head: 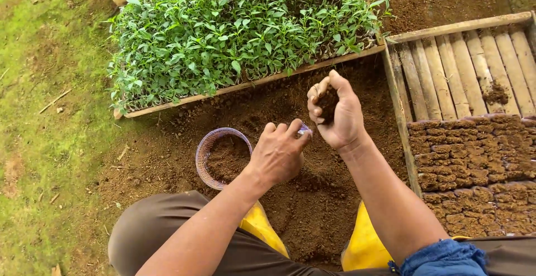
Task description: The person scoops soil from a pile and fills small purple seedling pouches by hand. They then place the filled pouches into a wooden tray lined with bamboo slats. The person repeats this process multiple times.
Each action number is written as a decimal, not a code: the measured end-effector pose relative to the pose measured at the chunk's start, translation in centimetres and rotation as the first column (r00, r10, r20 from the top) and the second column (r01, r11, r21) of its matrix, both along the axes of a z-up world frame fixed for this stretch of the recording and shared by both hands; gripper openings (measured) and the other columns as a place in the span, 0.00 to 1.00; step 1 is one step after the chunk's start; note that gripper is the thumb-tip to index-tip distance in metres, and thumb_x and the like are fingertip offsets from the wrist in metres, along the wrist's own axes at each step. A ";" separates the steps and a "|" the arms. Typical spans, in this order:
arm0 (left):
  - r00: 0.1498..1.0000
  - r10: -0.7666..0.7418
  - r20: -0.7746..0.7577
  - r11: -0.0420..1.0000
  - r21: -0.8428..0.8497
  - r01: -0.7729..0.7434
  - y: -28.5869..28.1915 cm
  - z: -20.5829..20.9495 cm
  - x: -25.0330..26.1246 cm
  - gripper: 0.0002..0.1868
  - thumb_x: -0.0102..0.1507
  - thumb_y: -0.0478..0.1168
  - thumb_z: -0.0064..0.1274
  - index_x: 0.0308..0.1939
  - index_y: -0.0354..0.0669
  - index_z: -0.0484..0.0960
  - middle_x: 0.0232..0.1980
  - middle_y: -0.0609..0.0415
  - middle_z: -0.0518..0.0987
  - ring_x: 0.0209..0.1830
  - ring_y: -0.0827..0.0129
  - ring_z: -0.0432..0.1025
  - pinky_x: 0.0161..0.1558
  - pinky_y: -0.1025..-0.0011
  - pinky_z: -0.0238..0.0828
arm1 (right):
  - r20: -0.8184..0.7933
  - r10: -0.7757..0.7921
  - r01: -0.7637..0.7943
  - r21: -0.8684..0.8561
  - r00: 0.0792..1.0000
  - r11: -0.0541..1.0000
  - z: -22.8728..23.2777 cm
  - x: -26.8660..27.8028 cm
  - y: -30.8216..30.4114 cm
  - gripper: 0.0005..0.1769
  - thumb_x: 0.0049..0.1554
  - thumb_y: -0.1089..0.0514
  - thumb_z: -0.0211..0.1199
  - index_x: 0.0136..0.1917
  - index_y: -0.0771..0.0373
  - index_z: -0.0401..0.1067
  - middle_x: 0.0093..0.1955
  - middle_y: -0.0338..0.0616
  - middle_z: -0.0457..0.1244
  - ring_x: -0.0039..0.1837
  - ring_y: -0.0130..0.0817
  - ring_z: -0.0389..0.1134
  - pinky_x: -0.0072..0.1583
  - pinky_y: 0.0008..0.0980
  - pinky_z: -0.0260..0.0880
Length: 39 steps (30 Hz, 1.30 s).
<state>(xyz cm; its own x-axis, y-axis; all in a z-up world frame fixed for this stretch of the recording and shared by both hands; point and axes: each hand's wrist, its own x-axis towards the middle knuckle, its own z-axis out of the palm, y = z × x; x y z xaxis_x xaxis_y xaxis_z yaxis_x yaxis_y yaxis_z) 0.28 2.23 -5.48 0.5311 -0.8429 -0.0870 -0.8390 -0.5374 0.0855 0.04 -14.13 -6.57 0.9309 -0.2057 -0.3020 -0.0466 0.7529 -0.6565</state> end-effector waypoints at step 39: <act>0.948 0.235 -0.214 0.959 -0.106 -0.262 1.1 2.2 1.9 0.26 0.57 0.39 0.46 0.60 0.49 0.79 0.56 0.42 0.78 0.42 0.57 0.79 0.47 0.61 0.65 | -0.597 0.383 -0.652 -0.758 0.705 0.021 5.0 -1.4 0.6 0.36 0.57 0.66 0.62 0.78 0.63 0.59 0.69 0.63 0.63 0.69 0.58 0.65 0.69 0.62 0.64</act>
<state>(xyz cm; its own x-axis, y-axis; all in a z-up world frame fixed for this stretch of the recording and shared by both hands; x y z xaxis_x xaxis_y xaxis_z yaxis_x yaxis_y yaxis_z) 2.21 3.35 -3.30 0.7087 -0.6971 -0.1084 -0.6392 -0.6995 0.3195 -1.38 -13.49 -1.59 0.8746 0.0729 -0.4793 -0.3418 -0.6085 -0.7162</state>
